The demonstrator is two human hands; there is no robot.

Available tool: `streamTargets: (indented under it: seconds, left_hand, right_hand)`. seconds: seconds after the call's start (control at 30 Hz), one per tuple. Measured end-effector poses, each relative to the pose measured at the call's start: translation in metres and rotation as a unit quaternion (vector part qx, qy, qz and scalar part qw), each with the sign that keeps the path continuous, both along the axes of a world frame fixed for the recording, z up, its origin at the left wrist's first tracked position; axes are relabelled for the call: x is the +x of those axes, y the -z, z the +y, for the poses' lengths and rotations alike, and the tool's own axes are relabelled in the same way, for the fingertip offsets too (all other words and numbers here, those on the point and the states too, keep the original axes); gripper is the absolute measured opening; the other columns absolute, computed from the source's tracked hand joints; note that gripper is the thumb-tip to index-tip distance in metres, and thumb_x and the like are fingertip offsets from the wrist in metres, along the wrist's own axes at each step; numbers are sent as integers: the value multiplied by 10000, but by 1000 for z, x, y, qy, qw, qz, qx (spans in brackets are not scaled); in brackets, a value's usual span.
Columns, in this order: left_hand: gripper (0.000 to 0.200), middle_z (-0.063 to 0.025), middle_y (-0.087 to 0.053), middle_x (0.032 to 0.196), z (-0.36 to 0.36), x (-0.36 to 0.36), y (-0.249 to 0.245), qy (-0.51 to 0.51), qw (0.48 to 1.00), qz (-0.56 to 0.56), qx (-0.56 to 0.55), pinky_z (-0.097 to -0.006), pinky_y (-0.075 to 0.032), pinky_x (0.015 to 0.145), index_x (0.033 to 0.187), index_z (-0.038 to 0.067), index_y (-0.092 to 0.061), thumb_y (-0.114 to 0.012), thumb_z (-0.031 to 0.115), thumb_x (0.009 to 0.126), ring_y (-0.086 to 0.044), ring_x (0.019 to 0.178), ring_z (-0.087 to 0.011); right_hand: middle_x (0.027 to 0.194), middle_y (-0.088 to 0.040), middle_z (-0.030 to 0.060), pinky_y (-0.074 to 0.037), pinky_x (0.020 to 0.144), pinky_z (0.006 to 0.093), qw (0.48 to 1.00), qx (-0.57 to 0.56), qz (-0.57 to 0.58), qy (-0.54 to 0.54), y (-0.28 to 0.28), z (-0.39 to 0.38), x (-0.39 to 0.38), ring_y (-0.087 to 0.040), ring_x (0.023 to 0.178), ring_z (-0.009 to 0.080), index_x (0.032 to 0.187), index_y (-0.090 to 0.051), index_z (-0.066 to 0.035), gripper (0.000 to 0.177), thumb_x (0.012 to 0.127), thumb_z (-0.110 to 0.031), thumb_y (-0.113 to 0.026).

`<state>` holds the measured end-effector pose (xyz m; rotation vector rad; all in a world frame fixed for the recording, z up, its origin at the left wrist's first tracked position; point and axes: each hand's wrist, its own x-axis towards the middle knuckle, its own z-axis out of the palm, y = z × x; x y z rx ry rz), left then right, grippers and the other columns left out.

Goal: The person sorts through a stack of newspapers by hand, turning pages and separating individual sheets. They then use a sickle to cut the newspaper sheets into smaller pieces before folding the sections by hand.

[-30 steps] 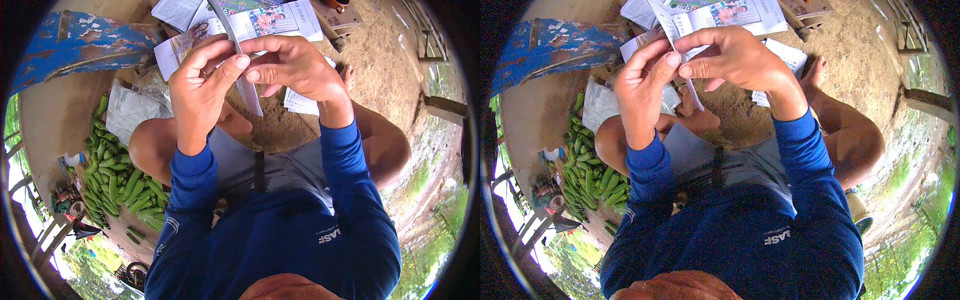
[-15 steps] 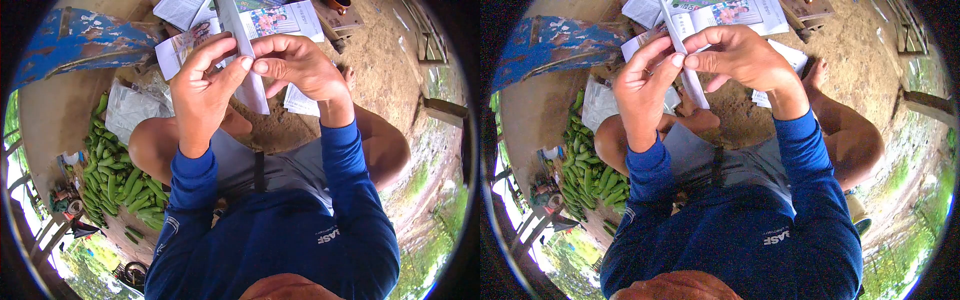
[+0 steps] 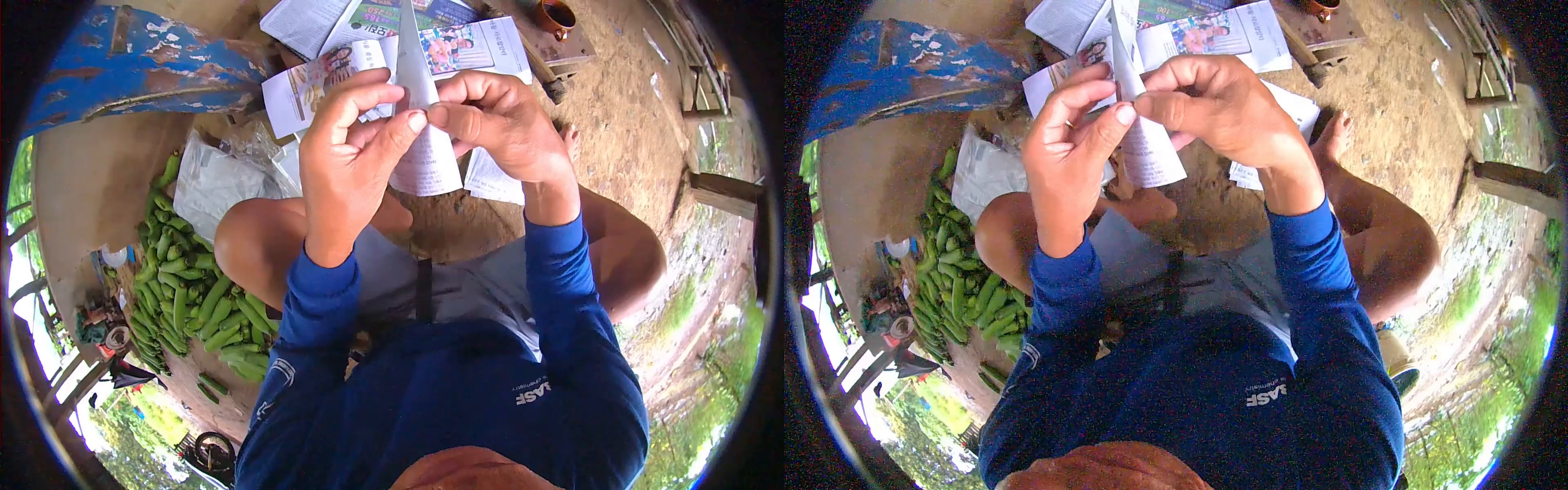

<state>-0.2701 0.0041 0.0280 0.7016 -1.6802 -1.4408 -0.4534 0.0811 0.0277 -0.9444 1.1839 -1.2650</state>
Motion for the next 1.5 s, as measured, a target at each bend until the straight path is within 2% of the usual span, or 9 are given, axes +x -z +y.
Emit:
streamTargets:
  seconds: [0.27, 0.4, 0.43, 0.67, 0.93, 1.07, 1.1, 1.33, 1.5]
  left_hand:
    - [290, -90, -680, 1047, 2, 2, -7, 14, 993, -17, 115, -237, -517, 778, 1111, -34, -633, -759, 113, 896, -640, 898, -108]
    - [336, -72, -687, 986, 7, -7, -7, 14, 990, 51, 127, -212, -494, 733, 1152, -42, -605, -754, 133, 907, -618, 881, -75]
    - [342, -72, -686, 983, 7, -9, -6, 7, 991, 59, 119, -209, -490, 728, 1158, -45, -599, -750, 135, 911, -615, 884, -69]
    - [269, -12, -637, 906, 2, -5, -7, -40, 989, 12, 141, -200, -454, 680, 1138, -43, -619, -681, 153, 964, -541, 785, -43]
    - [208, -39, -613, 704, 4, 3, -10, -57, 989, -136, -32, -237, -434, 585, 1073, -28, -687, -646, 152, 977, -534, 680, -57]
    - [201, -186, -716, 1051, 7, -5, -5, -87, 946, -119, -289, -340, -565, 742, 1069, -16, -699, -700, 36, 874, -721, 894, -248]
    - [241, -196, -676, 1195, 11, -3, -7, -74, 947, -130, -285, -374, -577, 819, 1066, -7, -704, -717, 1, 825, -708, 1003, -308]
    - [224, -209, -672, 1204, 10, -8, -19, -29, 935, -102, -339, -376, -565, 849, 1030, -6, -708, -756, 38, 816, -697, 1045, -313]
    - [265, -147, -705, 1094, 5, -6, -5, -32, 960, -66, -271, -330, -577, 749, 1036, 22, -699, -807, 116, 813, -713, 900, -251]
  right_hand:
    - [776, -655, -6, -447, 599, 223, 984, -38, 167, 44, -21, 7, 13, -523, 697, 37, 891, -704, 1, 167, 891, -162, -742]
    - [959, -729, 99, -519, 669, 308, 962, -124, 235, 59, -11, 4, 16, -651, 757, 165, 880, -687, 3, 93, 826, -69, -709]
    - [993, -722, 140, -537, 709, 359, 950, -138, 271, 65, -10, 3, 17, -690, 811, 269, 865, -673, 8, 101, 775, -36, -687]
    - [977, -713, 151, -546, 723, 374, 919, -192, 344, 34, -9, 1, 17, -687, 818, 318, 863, -669, 5, 93, 789, -51, -675]
    - [943, -724, 111, -552, 757, 310, 976, -87, 186, 77, -9, -1, 17, -698, 835, 186, 969, -682, 17, 215, 900, -183, -724]
    - [935, -716, 103, -553, 790, 279, 990, -59, 71, 107, -14, -1, 15, -677, 882, 124, 1037, -667, 40, 302, 914, -225, -741]
    - [932, -716, 110, -555, 790, 280, 994, -48, 46, 89, -17, -1, 12, -677, 882, 126, 1069, -653, 49, 337, 903, -225, -756]
    - [896, -704, 61, -547, 757, 262, 992, -88, 6, 92, -14, 4, 13, -659, 859, 107, 1103, -662, 33, 352, 910, -247, -754]
    - [888, -707, 35, -531, 679, 235, 997, -54, 0, 58, -19, 7, 5, -642, 810, 74, 1109, -680, 5, 344, 916, -273, -745]
